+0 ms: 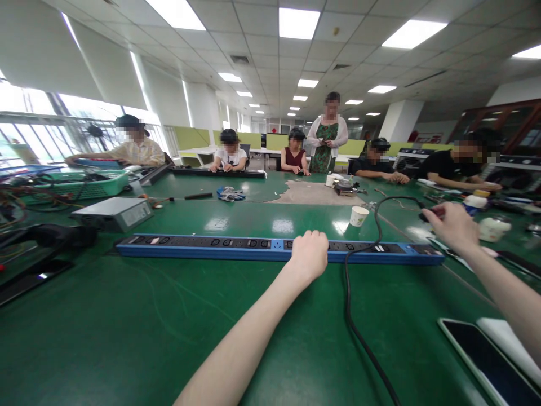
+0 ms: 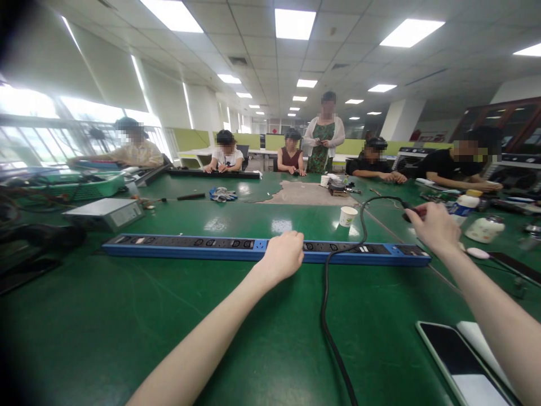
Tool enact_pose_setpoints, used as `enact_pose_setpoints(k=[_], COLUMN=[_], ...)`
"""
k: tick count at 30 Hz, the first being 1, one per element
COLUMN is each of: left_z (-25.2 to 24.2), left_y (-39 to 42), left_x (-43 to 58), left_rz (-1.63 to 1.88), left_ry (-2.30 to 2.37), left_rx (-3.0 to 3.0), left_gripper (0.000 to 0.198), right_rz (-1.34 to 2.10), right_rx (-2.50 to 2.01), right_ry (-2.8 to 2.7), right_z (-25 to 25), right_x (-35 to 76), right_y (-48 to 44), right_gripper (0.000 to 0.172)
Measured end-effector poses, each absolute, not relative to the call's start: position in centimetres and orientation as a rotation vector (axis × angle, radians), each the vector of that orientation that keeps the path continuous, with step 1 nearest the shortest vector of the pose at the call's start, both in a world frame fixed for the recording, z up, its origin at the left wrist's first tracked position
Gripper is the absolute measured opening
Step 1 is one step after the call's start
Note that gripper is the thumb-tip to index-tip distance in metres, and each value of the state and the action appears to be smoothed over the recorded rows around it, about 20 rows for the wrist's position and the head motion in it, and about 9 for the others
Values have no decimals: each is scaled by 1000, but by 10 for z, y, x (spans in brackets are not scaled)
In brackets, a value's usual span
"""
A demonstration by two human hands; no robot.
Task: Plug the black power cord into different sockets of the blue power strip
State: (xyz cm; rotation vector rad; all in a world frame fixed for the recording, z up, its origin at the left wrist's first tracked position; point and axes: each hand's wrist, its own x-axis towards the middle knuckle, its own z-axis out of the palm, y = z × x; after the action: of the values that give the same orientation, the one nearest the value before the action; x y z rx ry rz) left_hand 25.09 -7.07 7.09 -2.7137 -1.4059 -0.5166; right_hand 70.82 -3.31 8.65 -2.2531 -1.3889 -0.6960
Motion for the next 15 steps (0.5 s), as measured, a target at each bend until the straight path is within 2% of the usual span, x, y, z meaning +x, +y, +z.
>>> enact_pose_setpoints(k=[3,5,7,11,13,15], left_z=[95,112,123,125,120,116], left_y=[-85,-97,-108,-119,-119,-115], left_x=[251,249,243,217,194,164], left_rz=[-1018,-1153,-1148,-925,-851,-871], left_ry=[-1124,-933,-838,-928,-1061,-1220], left_rx=[-2491,-2391,-2365,-2489,-2546,-2541], left_gripper=[47,60,66,44,36,36], right_rz=[-990,-1057,-1030,-650,-417,-270], right_rx=[-1907,-1660,-1403,-989,-893,-871], right_ry=[-1556,-1746,-1921,-2157,-2122,-2052], right_z=[103,112,121,131,128,116], right_x=[626,568,514,437,417,412], right_y=[-58,-80,-102,-130,-130,-120], right_gripper=[46,43,37,29,32,35])
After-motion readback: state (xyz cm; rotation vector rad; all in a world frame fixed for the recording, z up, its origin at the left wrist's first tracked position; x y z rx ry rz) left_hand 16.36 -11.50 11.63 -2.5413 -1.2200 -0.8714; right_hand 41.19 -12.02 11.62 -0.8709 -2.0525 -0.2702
